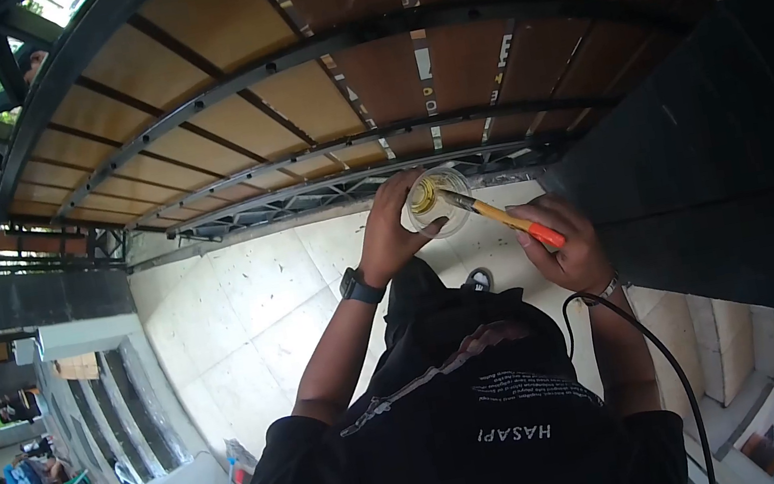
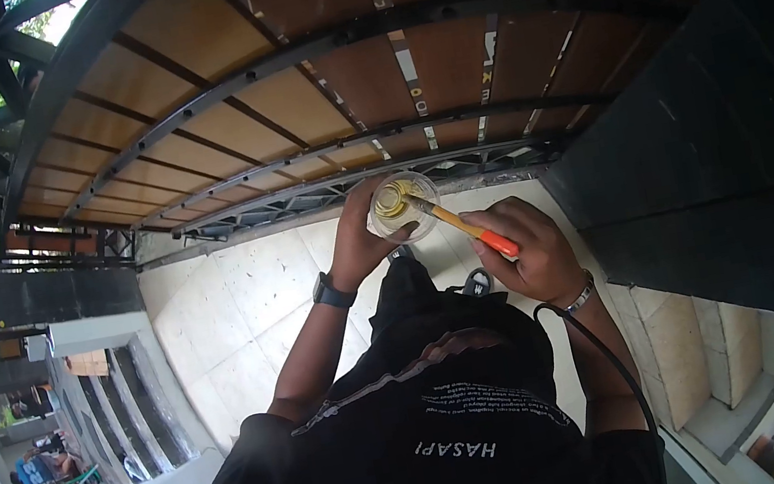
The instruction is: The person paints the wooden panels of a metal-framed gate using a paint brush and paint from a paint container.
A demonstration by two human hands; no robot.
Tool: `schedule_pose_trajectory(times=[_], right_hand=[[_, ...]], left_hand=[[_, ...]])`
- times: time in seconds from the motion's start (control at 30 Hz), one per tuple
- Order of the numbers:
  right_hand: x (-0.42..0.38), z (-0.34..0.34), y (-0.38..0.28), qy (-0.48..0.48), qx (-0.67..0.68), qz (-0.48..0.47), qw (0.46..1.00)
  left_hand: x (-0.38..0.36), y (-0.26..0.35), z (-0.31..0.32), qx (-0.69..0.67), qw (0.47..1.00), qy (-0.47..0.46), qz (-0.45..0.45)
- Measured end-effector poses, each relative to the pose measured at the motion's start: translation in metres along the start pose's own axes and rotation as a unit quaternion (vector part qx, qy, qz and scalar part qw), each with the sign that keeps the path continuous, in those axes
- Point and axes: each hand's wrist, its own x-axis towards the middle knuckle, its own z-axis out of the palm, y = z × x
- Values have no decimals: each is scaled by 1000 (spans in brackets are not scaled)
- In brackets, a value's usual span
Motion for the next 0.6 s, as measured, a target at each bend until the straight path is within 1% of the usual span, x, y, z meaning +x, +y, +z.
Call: schedule_pose_trajectory(times=[0.1, 0.17, 0.2, 0.23, 0.27, 0.33, 0.37, 0.43, 0.6], right_hand=[[4, 4, -2, -37, -9, -19, 999], [8, 5, -4, -57, -13, -32, 998], [10, 5, -5, -79, -23, -53, 995], [11, 5, -6, -101, -32, -72, 992], [12, 6, -6, -102, -31, -75, 991], [13, 6, -6, -161, -62, -104, 979], [13, 6, -7, -161, -62, -106, 979], [12, 5, -8, -202, -69, -124, 969], [5, 9, -5, -207, -54, -127, 969]], left_hand=[[-9, 6, -4, -8, 1000, 6, -8], [-14, 10, -6, 17, 1000, 1, 5], [-15, 12, -6, 19, 1000, 5, 3], [-17, 15, -7, 17, 1000, -3, 6], [-18, 17, -8, 16, 1000, -12, 10], [-19, 23, -11, 29, 999, -22, 10], [-19, 25, -11, 40, 999, -34, 12], [-19, 28, -12, 41, 998, -39, 22], [-16, 37, -9, 41, 996, -55, 58]])
